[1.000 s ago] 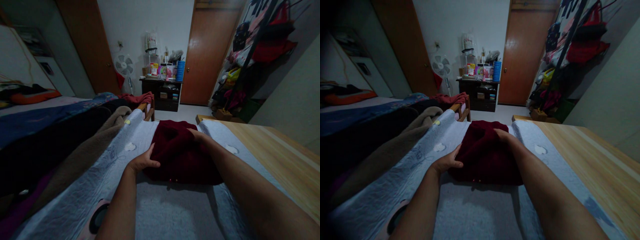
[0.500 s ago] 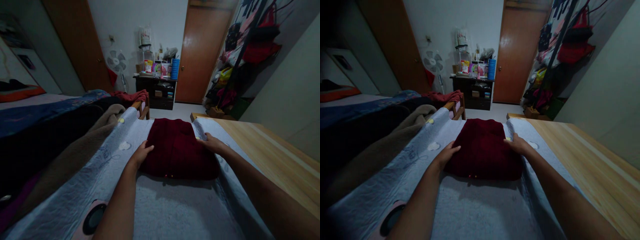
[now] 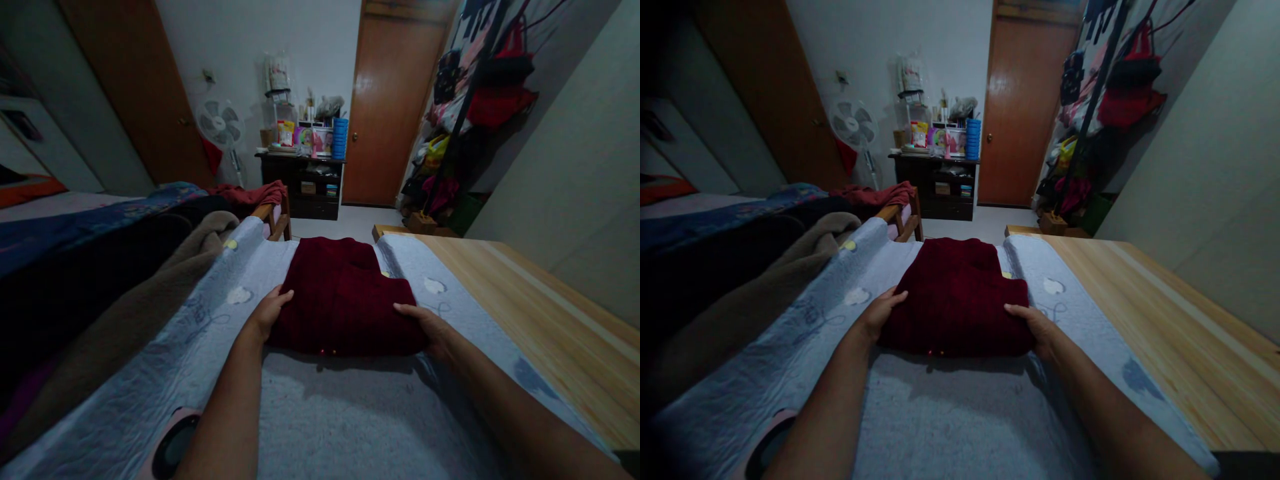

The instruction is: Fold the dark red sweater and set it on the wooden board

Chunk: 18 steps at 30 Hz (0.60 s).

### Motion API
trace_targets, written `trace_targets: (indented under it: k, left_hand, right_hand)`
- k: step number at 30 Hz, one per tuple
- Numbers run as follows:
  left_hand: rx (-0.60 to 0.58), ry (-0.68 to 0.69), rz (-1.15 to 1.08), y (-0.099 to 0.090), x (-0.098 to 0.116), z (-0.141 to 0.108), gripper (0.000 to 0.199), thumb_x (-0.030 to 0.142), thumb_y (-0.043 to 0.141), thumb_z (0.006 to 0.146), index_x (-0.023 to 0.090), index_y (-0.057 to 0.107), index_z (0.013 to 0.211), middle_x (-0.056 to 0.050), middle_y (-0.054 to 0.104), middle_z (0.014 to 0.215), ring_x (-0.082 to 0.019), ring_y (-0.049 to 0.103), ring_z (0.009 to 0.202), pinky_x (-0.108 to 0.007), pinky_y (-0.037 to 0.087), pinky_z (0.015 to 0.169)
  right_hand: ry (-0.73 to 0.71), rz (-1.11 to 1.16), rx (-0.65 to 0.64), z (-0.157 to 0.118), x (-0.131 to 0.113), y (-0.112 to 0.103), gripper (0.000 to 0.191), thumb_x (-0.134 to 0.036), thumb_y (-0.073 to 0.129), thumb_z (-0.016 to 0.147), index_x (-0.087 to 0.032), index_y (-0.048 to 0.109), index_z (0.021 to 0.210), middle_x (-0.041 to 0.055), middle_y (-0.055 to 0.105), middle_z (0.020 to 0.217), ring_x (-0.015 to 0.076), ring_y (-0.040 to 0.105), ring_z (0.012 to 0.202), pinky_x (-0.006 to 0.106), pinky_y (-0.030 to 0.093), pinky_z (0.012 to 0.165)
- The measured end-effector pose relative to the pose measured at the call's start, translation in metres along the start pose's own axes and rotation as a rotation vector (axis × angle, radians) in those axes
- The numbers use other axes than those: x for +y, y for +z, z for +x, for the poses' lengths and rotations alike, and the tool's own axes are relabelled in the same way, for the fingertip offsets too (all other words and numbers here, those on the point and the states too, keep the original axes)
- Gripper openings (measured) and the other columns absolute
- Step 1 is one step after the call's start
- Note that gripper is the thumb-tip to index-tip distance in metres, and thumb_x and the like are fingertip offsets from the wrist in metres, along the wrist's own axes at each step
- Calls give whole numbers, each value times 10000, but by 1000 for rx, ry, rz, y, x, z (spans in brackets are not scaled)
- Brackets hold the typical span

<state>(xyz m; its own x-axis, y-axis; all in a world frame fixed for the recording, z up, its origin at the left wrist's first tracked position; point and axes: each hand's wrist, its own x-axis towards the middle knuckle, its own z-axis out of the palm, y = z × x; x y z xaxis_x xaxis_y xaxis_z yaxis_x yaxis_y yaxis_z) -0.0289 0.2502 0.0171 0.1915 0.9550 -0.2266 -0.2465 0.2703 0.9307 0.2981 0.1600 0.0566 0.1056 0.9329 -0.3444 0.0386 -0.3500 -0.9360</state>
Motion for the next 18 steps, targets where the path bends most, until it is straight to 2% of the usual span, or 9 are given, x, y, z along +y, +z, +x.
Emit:
trace_targets:
  k: [2, 5, 10, 12, 14, 18]
  left_hand:
    - [-21, 3, -6, -2, -2, 2, 450, 284, 698, 733, 198, 611, 1166, -83, 702, 1111, -261, 662, 1016, -430, 485, 964]
    - [-34, -2, -9, -3, -2, 3, 485, 285, 711, 724, 193, 604, 1188, -92, 697, 1124, -260, 665, 1009, -427, 491, 955]
    - [-10, -3, 13, -1, -1, 3, 466, 267, 708, 726, 182, 610, 1174, -93, 700, 1115, -255, 668, 1003, -414, 486, 960]
    - [-15, -7, 10, -1, -1, 2, 481, 274, 713, 724, 182, 601, 1183, -97, 700, 1112, -259, 669, 1000, -423, 487, 956]
    - [-23, -12, 9, 0, 0, 1, 508, 298, 730, 712, 176, 596, 1187, -107, 701, 1107, -269, 670, 995, -441, 492, 947]
    - [-83, -8, 43, 4, 6, -6, 570, 333, 777, 675, 166, 592, 1188, -128, 680, 1152, -284, 653, 1034, -449, 482, 965]
  right_hand:
    - [-20, 22, 10, 0, -2, 0, 401, -378, 665, 696, -206, 624, 1055, 97, 725, 973, 284, 674, 912, 419, 517, 848]
    - [-136, -3, 55, -1, -11, 6, 508, -274, 692, 640, -211, 578, 1130, 58, 704, 1071, 269, 648, 982, 404, 486, 907]
    - [-222, 62, -127, -5, -24, 19, 688, -228, 713, 613, -236, 500, 1268, 43, 648, 1212, 246, 602, 1096, 388, 460, 966]
    - [-246, 126, -162, -4, -23, 21, 739, -222, 738, 598, -251, 479, 1290, 39, 625, 1253, 237, 585, 1131, 375, 458, 976]
    - [-196, 194, -145, -2, -21, 20, 727, -219, 743, 602, -254, 483, 1279, 39, 651, 1210, 228, 619, 1075, 372, 476, 956]
    - [142, 313, -154, 5, -17, 17, 477, -240, 681, 678, -167, 573, 1137, 85, 733, 939, 226, 694, 848, 395, 512, 898]
